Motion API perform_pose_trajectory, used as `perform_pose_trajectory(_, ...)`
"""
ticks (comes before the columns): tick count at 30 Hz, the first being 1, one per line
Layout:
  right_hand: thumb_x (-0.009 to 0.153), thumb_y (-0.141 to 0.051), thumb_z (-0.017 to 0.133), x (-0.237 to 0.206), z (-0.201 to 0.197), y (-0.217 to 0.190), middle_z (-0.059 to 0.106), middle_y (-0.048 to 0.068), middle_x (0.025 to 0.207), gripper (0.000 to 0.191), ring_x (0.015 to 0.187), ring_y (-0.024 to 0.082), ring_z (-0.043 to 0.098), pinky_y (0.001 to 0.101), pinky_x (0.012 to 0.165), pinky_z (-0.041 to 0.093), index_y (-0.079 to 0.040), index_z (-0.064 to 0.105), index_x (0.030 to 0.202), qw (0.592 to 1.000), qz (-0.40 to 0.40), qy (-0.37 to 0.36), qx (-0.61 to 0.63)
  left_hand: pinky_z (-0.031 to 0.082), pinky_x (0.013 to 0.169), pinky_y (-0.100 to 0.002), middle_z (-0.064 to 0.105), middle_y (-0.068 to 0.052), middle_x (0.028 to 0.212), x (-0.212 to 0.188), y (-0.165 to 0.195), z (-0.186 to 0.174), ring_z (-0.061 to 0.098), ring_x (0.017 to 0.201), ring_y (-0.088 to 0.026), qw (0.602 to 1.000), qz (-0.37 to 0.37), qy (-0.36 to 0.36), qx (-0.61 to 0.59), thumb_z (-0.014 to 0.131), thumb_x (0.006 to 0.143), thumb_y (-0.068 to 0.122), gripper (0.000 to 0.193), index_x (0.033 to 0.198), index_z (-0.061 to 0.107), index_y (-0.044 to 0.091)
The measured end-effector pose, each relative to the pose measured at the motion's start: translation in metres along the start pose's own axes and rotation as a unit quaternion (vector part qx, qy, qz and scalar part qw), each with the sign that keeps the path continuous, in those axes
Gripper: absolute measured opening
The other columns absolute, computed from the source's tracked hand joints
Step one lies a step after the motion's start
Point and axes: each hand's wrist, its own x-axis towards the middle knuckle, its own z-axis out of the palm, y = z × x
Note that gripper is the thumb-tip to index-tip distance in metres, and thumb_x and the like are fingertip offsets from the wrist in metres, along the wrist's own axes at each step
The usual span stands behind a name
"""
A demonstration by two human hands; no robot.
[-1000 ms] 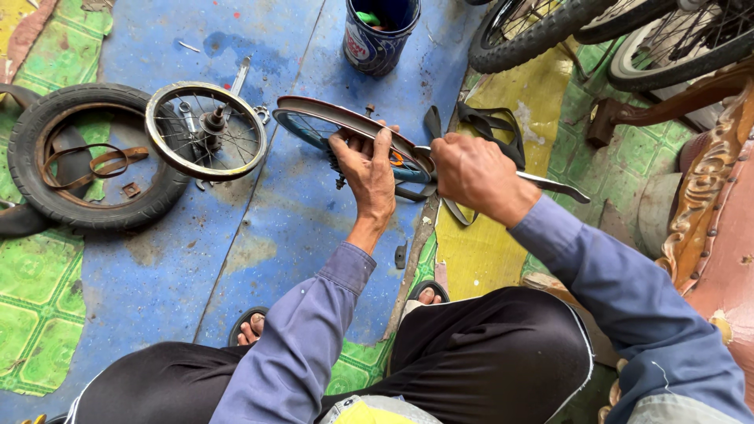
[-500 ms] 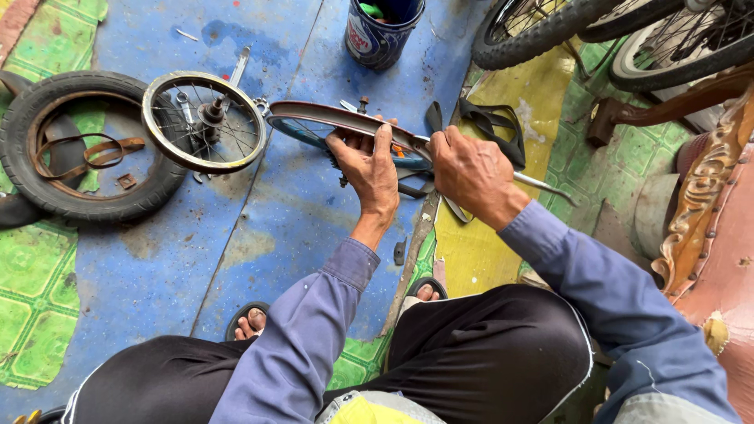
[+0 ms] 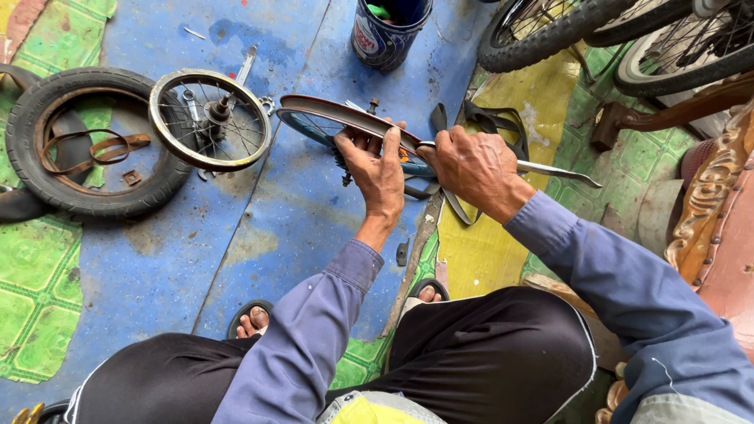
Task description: The person is repairing a bicycle wheel by cutting and removing a rubber strip from the rim using scissors. They then place the wheel aside and handle a bicycle tire, inspecting it and placing it on a rack.
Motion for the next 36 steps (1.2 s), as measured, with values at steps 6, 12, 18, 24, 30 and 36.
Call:
perform_pose_trajectory(6, 0.104, -0.049, 0.053, 0.014, -0.013, 0.0, 0.066, 0.014, 0.059, 0.054, 0.048, 0.03, 0.065, 0.0431, 0.045, 0.049, -0.007, 0.064, 0.073, 0.992, 0.047, -0.115, -0.016, 0.06, 0.09, -0.037, 0.059, -0.021, 0.118, 0.0, 0.001, -0.001, 0.071, 0.102, -0.026, 0.999, -0.016, -0.026, 0.011, 0.065, 0.091, -0.004, 0.047, 0.125, 0.033, -0.001)
perform_pose_trajectory(12, 0.09, -0.057, 0.056, 0.02, -0.026, 0.007, 0.064, 0.008, 0.057, 0.056, 0.047, 0.029, 0.066, 0.0456, 0.044, 0.051, -0.007, 0.07, 0.07, 0.986, 0.057, -0.158, 0.011, 0.06, 0.096, -0.036, 0.058, -0.023, 0.13, 0.003, 0.01, -0.005, 0.071, 0.109, -0.026, 0.997, 0.019, -0.063, 0.051, 0.065, 0.094, -0.001, 0.042, 0.123, 0.036, -0.003)
perform_pose_trajectory(18, 0.088, -0.052, 0.062, 0.022, -0.021, 0.009, 0.064, 0.013, 0.058, 0.05, 0.053, 0.035, 0.065, 0.0467, 0.05, 0.051, -0.008, 0.071, 0.067, 0.998, 0.019, -0.037, 0.048, 0.061, 0.093, -0.037, 0.064, -0.022, 0.127, 0.012, 0.019, -0.009, 0.071, 0.109, -0.026, 0.993, -0.015, -0.094, 0.073, 0.067, 0.095, 0.006, 0.038, 0.123, 0.042, -0.003)
perform_pose_trajectory(24, 0.089, -0.053, 0.064, 0.028, -0.013, 0.008, 0.057, 0.018, 0.05, 0.051, 0.046, 0.036, 0.061, 0.0466, 0.048, 0.049, -0.008, 0.071, 0.069, 0.995, 0.035, -0.051, 0.084, 0.06, 0.098, -0.035, 0.065, -0.021, 0.129, 0.015, 0.024, -0.01, 0.071, 0.113, -0.025, 0.991, -0.009, -0.098, 0.09, 0.068, 0.096, 0.008, 0.039, 0.123, 0.041, -0.002)
perform_pose_trajectory(30, 0.092, -0.055, 0.063, 0.031, -0.009, 0.012, 0.056, 0.02, 0.051, 0.055, 0.048, 0.038, 0.06, 0.0479, 0.048, 0.048, -0.006, 0.071, 0.067, 0.993, 0.039, -0.05, 0.099, 0.061, 0.095, -0.037, 0.063, -0.022, 0.129, 0.012, 0.026, -0.008, 0.07, 0.113, -0.026, 0.987, -0.004, -0.1, 0.123, 0.068, 0.09, 0.002, 0.041, 0.119, 0.04, -0.003)
perform_pose_trajectory(36, 0.09, -0.054, 0.064, 0.033, -0.006, 0.011, 0.058, 0.02, 0.052, 0.051, 0.047, 0.038, 0.06, 0.0465, 0.05, 0.05, -0.007, 0.077, 0.077, 0.989, 0.035, -0.04, 0.141, 0.061, 0.097, -0.036, 0.067, -0.023, 0.13, 0.014, 0.024, -0.007, 0.071, 0.116, -0.026, 0.979, 0.011, -0.101, 0.179, 0.063, 0.092, 0.0, 0.036, 0.121, 0.042, -0.004)
